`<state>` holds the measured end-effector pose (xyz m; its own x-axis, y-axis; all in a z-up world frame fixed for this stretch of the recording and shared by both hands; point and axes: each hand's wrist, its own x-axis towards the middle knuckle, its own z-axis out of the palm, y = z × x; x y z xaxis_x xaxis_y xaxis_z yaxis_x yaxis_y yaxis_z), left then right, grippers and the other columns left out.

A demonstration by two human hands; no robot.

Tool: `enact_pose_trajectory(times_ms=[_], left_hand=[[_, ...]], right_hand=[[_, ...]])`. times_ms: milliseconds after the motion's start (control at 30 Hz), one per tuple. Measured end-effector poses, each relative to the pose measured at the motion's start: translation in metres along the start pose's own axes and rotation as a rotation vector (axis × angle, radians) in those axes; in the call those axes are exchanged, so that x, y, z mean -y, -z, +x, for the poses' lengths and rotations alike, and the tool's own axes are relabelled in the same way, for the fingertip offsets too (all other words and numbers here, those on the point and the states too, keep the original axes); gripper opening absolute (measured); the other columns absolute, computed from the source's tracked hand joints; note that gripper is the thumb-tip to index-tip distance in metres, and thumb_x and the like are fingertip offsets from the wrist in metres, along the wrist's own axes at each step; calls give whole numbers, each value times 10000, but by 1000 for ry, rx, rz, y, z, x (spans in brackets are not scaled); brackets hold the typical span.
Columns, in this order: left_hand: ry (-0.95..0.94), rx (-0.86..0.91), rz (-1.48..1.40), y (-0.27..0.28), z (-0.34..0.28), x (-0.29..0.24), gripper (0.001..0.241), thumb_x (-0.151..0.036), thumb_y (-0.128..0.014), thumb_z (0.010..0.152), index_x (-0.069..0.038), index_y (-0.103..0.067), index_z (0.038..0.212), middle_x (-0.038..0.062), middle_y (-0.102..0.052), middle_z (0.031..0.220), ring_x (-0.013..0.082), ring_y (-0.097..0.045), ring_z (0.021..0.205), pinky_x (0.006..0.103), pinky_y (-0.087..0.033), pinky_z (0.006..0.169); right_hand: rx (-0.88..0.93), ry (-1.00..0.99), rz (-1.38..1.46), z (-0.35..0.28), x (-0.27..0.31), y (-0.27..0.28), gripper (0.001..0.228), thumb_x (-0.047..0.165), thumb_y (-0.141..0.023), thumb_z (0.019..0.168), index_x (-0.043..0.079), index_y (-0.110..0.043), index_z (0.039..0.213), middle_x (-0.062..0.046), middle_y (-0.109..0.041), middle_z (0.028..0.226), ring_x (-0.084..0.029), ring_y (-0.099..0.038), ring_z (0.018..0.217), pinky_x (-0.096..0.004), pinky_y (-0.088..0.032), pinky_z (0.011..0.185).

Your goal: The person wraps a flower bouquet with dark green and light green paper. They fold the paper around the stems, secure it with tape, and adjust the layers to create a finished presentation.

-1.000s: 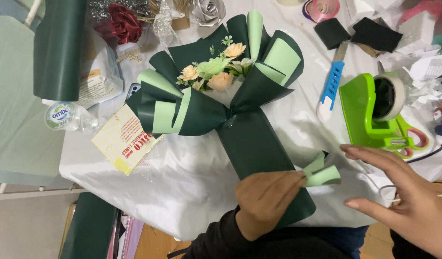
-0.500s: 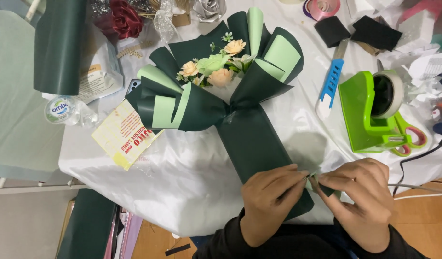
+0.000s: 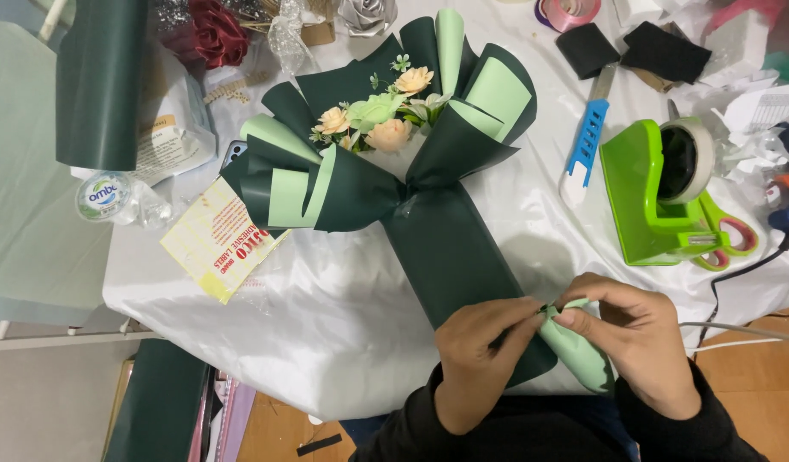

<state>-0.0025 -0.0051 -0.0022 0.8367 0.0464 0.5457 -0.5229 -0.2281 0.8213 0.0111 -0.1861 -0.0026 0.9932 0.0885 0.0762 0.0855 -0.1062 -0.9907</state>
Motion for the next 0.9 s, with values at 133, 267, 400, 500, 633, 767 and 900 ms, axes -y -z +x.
enact_pose_trajectory(times_ms=[133, 267, 400, 500, 633, 767, 900], left_hand=[[101, 37, -55, -2, -6, 4, 60, -62, -695, 992, -62, -754, 987, 52, -773, 892, 193, -757, 787, 290, -601, 722], [102, 85, -56, 1, -5, 5, 49, -38, -701, 983, -42, -748, 971, 69, -755, 842, 189, -722, 722, 286, -568, 662], [170, 146, -144, 3, -10, 11, 59, -31, -687, 1003, -48, -743, 1013, 72, -750, 894, 188, -715, 775, 278, -570, 714], [253, 165, -181, 10, -3, 9, 123, -149, -714, 986, -40, -764, 961, 67, -760, 854, 168, -725, 755, 286, -572, 686], [375, 141, -149, 19, 7, 5, 154, -176, -739, 960, -63, -788, 867, 16, -763, 765, 86, -697, 669, 222, -528, 577], [0, -38, 201, 17, 11, 11, 180, -135, -680, 991, -64, -730, 833, 4, -706, 701, 132, -661, 593, 274, -491, 550], [-181, -101, 330, 7, 7, 11, 176, -128, -645, 1007, -84, -689, 843, 15, -723, 768, 188, -710, 670, 325, -514, 608]], right_hand=[[-18, -97, -30, 4, -8, 6, 275, 24, -841, 776, 52, -686, 1001, -18, -667, 869, -91, -587, 822, -214, -455, 762], [100, -77, 2, 11, 0, 5, 139, 57, -792, 838, 44, -690, 932, -51, -664, 887, -146, -602, 850, -267, -483, 799], [174, -277, 132, 14, -14, 9, 123, 87, -802, 867, 49, -691, 903, -22, -562, 759, -93, -458, 666, -233, -354, 589], [136, -231, 43, 12, -17, 6, 151, 48, -819, 847, 66, -675, 889, -10, -492, 774, -101, -465, 700, -238, -392, 631], [143, -195, -68, 12, -21, 10, 260, 44, -881, 766, 97, -678, 919, -9, -594, 811, -111, -582, 766, -257, -472, 733], [149, -177, -69, 12, -20, 23, 153, 63, -869, 760, 41, -742, 843, -38, -683, 791, -135, -611, 779, -271, -487, 743], [185, -268, -73, 6, 1, 16, 71, 50, -838, 797, -20, -845, 795, -57, -794, 764, -123, -679, 750, -278, -543, 676]])
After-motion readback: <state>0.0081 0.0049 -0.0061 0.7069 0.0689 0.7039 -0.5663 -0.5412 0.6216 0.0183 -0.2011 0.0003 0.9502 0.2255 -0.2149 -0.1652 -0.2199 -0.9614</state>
